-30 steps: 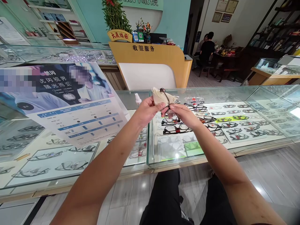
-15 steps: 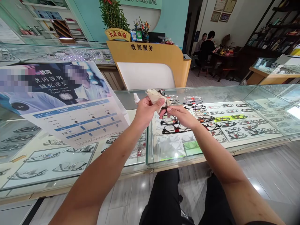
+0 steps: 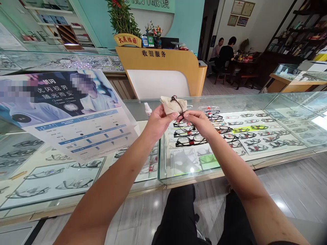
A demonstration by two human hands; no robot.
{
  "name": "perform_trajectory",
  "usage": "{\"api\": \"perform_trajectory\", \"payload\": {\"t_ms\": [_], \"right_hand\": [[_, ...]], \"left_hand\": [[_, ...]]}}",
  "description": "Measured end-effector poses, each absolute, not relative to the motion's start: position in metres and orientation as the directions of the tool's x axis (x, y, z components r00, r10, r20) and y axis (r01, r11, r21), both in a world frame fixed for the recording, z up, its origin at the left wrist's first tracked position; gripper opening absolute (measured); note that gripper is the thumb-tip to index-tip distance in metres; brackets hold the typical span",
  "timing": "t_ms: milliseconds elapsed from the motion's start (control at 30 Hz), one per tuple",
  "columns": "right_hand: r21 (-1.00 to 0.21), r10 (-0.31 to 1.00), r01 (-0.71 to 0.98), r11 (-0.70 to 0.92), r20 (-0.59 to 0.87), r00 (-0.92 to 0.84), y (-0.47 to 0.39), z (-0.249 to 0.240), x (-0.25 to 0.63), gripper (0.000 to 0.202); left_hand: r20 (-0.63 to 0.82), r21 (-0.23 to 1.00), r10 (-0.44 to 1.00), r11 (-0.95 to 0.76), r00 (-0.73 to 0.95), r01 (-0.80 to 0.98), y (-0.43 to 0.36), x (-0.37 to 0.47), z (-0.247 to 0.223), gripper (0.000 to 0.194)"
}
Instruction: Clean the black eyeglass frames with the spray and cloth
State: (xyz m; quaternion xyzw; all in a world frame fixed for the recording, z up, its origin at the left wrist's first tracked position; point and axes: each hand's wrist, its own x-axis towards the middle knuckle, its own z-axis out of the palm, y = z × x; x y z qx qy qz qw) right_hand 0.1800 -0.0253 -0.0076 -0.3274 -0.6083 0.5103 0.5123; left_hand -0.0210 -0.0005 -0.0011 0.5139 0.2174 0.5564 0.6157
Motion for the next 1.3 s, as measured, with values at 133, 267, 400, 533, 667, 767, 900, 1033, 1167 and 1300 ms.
{"api": "perform_trajectory", "payload": {"t_ms": [133,267,400,533,667,767,900,1033,1167,1300], "right_hand": [[-0.946,0.896,-0.061,0.319,0.322,-0.307,-0.029,-0.004,0.179,0.046],[-0.942,0.888,-0.028,0.334,0.324,-0.327,-0.032,0.000,0.181,0.051],[-0.939,0.875,-0.007,0.345,0.324,-0.359,-0.032,0.000,0.180,0.053],[-0.935,0.865,-0.026,0.354,0.338,-0.371,-0.031,-0.003,0.176,0.052],[-0.931,0.870,0.019,0.364,0.333,-0.363,-0.031,-0.004,0.175,0.052],[-0.927,0.872,0.039,0.374,0.337,-0.355,-0.031,-0.004,0.176,0.053],[-0.929,0.882,0.030,0.369,0.340,-0.326,-0.030,-0.004,0.179,0.051],[-0.941,0.901,0.020,0.337,0.316,-0.296,-0.027,-0.007,0.182,0.049],[-0.950,0.908,-0.043,0.309,0.308,-0.285,-0.023,-0.015,0.178,0.045],[-0.950,0.903,-0.081,0.302,0.312,-0.294,-0.023,-0.020,0.169,0.049]], "left_hand": [[0.323,0.889,0.898,-0.180,0.298,-0.421,-0.003,-0.018,-0.002,0.052],[0.326,0.879,0.904,-0.182,0.276,-0.440,-0.003,-0.013,-0.007,0.057],[0.307,0.883,0.928,-0.194,0.212,-0.427,-0.002,-0.011,-0.010,0.058],[0.289,0.886,0.948,-0.212,0.134,-0.413,0.000,-0.012,-0.011,0.062],[0.303,0.876,0.946,-0.228,0.118,-0.425,0.003,-0.013,-0.012,0.062],[0.314,0.878,0.938,-0.228,0.146,-0.421,0.005,-0.014,-0.012,0.063],[0.317,0.879,0.925,-0.203,0.211,-0.432,0.005,-0.017,-0.008,0.063],[0.314,0.871,0.909,-0.162,0.273,-0.463,0.004,-0.020,-0.003,0.056],[0.327,0.882,0.898,-0.178,0.294,-0.437,0.004,-0.020,-0.005,0.062],[0.320,0.893,0.922,-0.216,0.219,-0.395,0.005,-0.018,-0.011,0.059]]}}
